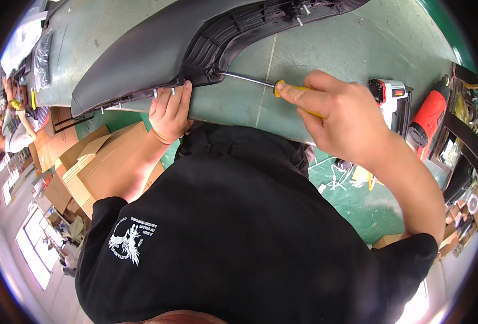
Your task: Upholstering a plastic seat base by stretching a black synthetic cover over the frame and securing it with a pneumatic staple gun.
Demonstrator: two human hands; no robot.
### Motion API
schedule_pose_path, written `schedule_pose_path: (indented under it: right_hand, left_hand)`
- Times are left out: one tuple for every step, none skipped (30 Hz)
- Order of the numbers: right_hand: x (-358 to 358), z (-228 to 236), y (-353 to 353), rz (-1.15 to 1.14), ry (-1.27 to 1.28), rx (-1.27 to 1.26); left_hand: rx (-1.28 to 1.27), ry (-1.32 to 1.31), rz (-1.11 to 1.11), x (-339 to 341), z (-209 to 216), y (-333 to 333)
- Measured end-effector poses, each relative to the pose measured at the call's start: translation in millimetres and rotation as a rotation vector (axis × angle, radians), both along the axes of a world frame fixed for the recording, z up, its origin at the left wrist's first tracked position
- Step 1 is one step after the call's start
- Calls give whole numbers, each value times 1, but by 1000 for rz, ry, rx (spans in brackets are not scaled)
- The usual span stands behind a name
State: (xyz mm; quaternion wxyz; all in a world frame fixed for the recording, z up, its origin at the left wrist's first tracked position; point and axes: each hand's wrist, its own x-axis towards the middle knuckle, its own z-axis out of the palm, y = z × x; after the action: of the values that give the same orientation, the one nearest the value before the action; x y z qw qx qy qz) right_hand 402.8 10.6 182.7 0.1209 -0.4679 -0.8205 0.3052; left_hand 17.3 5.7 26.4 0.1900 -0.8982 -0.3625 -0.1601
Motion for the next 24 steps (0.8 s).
schedule_pose_path:
  right_hand:
    - [2,1,4,91,-72,30]
    - [3,-3,5,95,-69,26]
    - [3,-7,4,202,-198,297]
    - [3,-12,3,310,-324,569]
    - [5,-19,1,316,-324,571]
    - [10,-26,-2,318,-348,660]
    - [15,-34,-2,329,-357,754]
    - [17,-37,1,343,-353,761]
    - [17,-40,2,323,-339,746]
    - [17,-42,3,303,-325,731]
    - [15,-39,1,254,-242,505]
    - [12,-39,-4,259,-241,509]
    - [9,-43,-11,72,-15,214]
    - [5,-44,-15,-114,208,-85]
    - [5,-38,-12,-123,212,-176]
    - [7,-40,-9,-117,209,-174]
    - [10,-44,-5,-44,151,-47]
    - [12,-47,-2,29,97,79]
    - [13,-46,1,33,96,78]
    - [15,-43,4,53,54,137]
    - [15,-43,6,72,13,194]
    - [14,-42,6,75,13,192]
    - [12,-41,4,65,19,190]
    - [11,-40,3,50,21,188]
  left_hand:
    - [-4,2,3,-1,-1,-1]
    - [3,4,12,-3,-4,-1]
    - [13,2,20,-4,-5,0]
    - [12,1,24,-5,-6,-1]
    - [4,0,30,-5,-5,-2]
    - [-1,-7,31,-3,-6,0]
    - [3,-8,45,-1,-5,2]
    - [-9,-16,17,1,-3,7]
    - [-25,-18,-9,0,-1,6]
    - [-22,-12,9,-2,-1,4]
    - [-38,-12,17,-4,0,1]
    - [-52,-17,14,-3,-1,1]
    - [-53,-22,16,-4,-3,2]
    - [-50,-22,20,-4,-3,1]
    - [-47,-23,20,-4,-4,1]
    - [-45,-23,19,-3,-4,1]
    - [-43,-26,25,-2,-4,1]
    - [-41,-25,26,-3,-4,1]
    - [-41,-24,27,-4,-5,0]
    - [-41,-25,31,-4,-5,0]
    - [-42,-28,37,-4,-6,-1]
    - [-44,-31,43,-3,-6,-2]
    - [-47,-32,46,-2,-5,-2]
    - [-34,-71,46,2,0,0]
